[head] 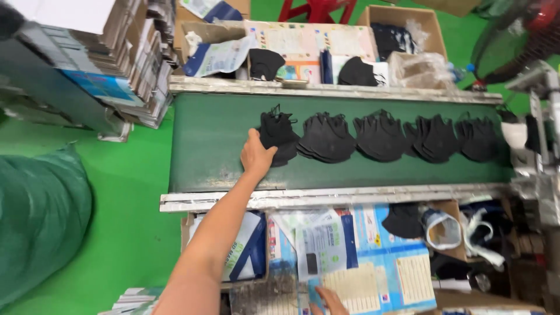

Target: Packing black face masks into individual branded pouches next to a conveyor belt.

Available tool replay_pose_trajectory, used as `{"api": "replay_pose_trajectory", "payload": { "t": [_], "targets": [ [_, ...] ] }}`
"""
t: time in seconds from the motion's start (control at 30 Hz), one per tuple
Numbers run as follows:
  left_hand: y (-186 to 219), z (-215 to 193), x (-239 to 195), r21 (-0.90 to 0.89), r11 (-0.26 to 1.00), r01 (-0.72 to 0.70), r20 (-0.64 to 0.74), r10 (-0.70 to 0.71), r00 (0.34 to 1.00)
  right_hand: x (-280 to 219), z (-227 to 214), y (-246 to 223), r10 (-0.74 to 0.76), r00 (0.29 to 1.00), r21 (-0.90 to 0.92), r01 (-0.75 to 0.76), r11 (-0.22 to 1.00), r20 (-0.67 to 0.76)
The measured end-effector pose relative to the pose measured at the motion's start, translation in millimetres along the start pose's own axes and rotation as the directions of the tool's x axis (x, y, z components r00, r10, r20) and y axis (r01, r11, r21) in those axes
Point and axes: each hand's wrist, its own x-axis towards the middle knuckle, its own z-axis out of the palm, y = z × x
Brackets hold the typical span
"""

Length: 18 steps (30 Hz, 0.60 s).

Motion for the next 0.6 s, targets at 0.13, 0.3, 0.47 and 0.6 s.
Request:
{"api": "replay_pose_trajectory", "payload": {
  "t": [0.13, 0.3, 0.47, 0.6],
  "targets": [
    [-3, -51, -21, -0.118, 0.993, 0.028, -0.153, -0.046, 0.987, 70, -74, -282, -0.113, 0.993, 0.004, 0.112, 0.994, 0.026],
    [39, -94, -99, -0.408, 0.894, -0.185, -0.171, 0.124, 0.977, 150, -97, -448, -0.815, 0.575, -0.290, 0.769, 0.570, -0.076],
    [84, -133, -150, -0.761, 0.648, 0.017, 0.103, 0.095, 0.990, 222, -94, -418, -0.706, 0.686, 0.029, 0.720, 0.693, -0.179],
    [32, -131, -150, -0.697, 0.692, -0.188, -0.110, 0.156, 0.982, 242, -109, -423, -0.344, 0.939, 0.729, 0.244, 0.639, -0.012]
  ]
}}
